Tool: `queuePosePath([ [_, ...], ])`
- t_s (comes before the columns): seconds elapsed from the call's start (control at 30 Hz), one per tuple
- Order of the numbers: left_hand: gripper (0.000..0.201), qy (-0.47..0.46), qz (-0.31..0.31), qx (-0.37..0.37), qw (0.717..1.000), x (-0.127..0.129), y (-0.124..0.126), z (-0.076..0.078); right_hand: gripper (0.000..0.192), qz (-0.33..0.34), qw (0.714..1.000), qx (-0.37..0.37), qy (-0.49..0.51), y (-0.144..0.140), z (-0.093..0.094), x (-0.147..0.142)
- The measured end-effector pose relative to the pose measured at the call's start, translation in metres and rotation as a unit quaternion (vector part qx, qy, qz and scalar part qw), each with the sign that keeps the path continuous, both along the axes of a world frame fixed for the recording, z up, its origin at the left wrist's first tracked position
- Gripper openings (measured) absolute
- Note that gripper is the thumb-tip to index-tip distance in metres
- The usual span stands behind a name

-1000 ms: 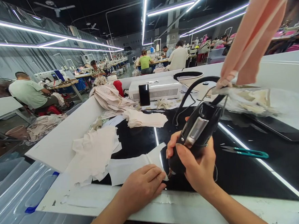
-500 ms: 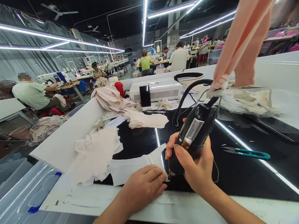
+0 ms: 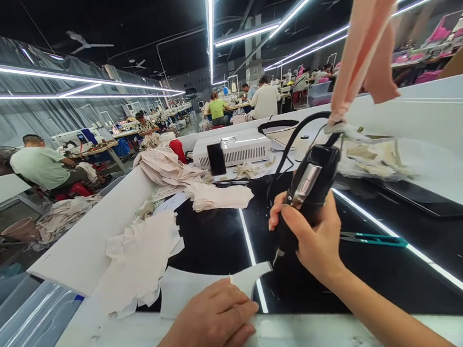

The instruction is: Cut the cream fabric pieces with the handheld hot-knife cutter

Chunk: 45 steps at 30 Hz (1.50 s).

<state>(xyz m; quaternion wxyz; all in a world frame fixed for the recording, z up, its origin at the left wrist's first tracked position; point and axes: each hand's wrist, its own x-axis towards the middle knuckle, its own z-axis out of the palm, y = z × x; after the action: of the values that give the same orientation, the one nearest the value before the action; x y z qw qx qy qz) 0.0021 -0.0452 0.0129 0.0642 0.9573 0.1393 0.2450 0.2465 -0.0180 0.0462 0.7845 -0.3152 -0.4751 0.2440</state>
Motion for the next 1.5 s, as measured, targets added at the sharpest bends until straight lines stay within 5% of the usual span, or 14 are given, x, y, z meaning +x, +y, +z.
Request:
queuePosePath([
  [0.37, 0.024, 0.037, 0.064, 0.120, 0.990, 0.049, 0.034, -0.012, 0.028, -0.019, 0.999, -0.041, -0.014, 0.006, 0.006, -0.006],
  [1.5, 0.037, -0.013, 0.082, 0.176, 0.981, 0.051, 0.031, -0.025, 0.027, 0.007, 0.999, -0.036, -0.008, 0.009, -0.001, -0.015],
])
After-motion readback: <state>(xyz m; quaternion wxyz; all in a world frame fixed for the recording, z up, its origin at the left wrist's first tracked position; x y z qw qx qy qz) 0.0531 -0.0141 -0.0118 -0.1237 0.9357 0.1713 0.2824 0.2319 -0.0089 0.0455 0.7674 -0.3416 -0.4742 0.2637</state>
